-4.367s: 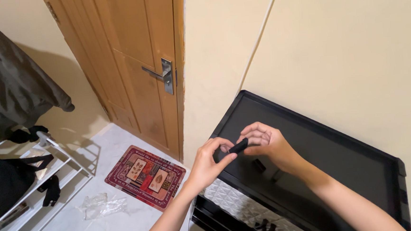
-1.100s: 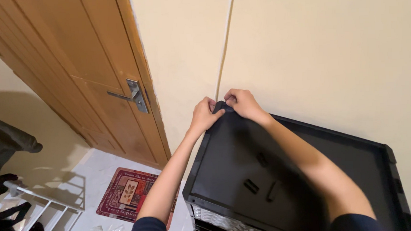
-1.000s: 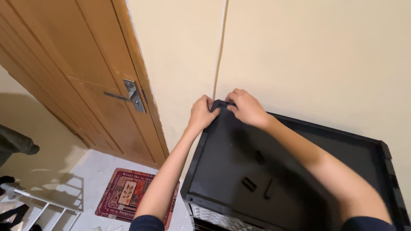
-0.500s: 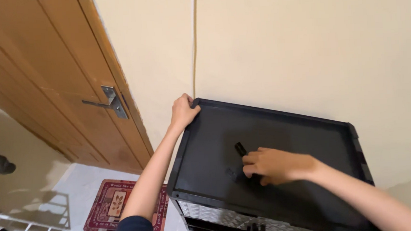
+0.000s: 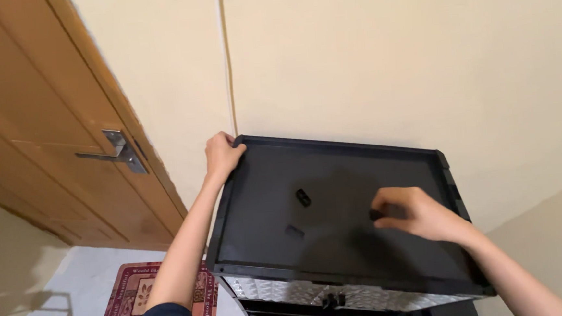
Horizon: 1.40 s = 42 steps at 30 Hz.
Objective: The recorder is assembling a black and white plastic storage cabinet by attaching clips and handles.
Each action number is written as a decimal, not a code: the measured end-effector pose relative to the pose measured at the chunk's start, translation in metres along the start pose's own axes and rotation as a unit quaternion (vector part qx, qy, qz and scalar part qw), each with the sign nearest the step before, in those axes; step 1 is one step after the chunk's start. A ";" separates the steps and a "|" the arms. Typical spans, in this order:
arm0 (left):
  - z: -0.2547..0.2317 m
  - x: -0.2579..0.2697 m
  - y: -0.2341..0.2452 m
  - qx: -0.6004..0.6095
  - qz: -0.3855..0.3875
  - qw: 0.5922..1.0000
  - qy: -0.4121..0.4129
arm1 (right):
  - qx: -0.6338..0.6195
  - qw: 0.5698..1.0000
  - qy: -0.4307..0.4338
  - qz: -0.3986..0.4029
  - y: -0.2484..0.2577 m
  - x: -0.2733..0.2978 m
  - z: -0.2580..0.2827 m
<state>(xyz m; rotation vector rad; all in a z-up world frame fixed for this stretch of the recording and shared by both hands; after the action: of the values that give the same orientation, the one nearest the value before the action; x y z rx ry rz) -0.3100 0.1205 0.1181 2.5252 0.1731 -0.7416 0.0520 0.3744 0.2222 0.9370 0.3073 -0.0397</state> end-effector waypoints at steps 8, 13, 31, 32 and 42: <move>-0.037 -0.013 0.025 0.001 -0.004 1.000 -0.006 | -0.034 0.974 -0.188 -0.119 0.025 0.067 -0.076; -0.170 0.023 0.037 0.145 0.142 0.953 -0.226 | -0.206 0.911 -0.267 -0.238 0.052 0.102 -0.100; -0.413 0.354 -0.185 0.354 0.492 0.521 -0.601 | -0.419 0.729 -0.288 -0.459 0.033 0.318 -0.168; -0.414 0.360 -0.191 0.363 0.495 0.521 -0.593 | -0.427 0.725 -0.304 -0.446 0.026 0.319 -0.164; -0.415 0.373 -0.221 0.357 0.574 0.484 -0.556 | -0.444 0.727 -0.332 -0.405 0.006 0.287 -0.142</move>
<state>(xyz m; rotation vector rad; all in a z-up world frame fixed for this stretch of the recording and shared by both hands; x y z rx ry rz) 0.1449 0.5116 0.1258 1.3439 -2.3434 -1.6746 0.2933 0.5202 0.0691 -0.2713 0.0107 -0.9461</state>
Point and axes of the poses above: each hand's wrist, its own x-axis away from the middle knuckle, its own y-axis out of the back of the hand, z = x × y, the point moved 7 cm from there along -x, towards the middle knuckle, and after that the axes turned 9 degrees about -z, right-handed, at the moved point
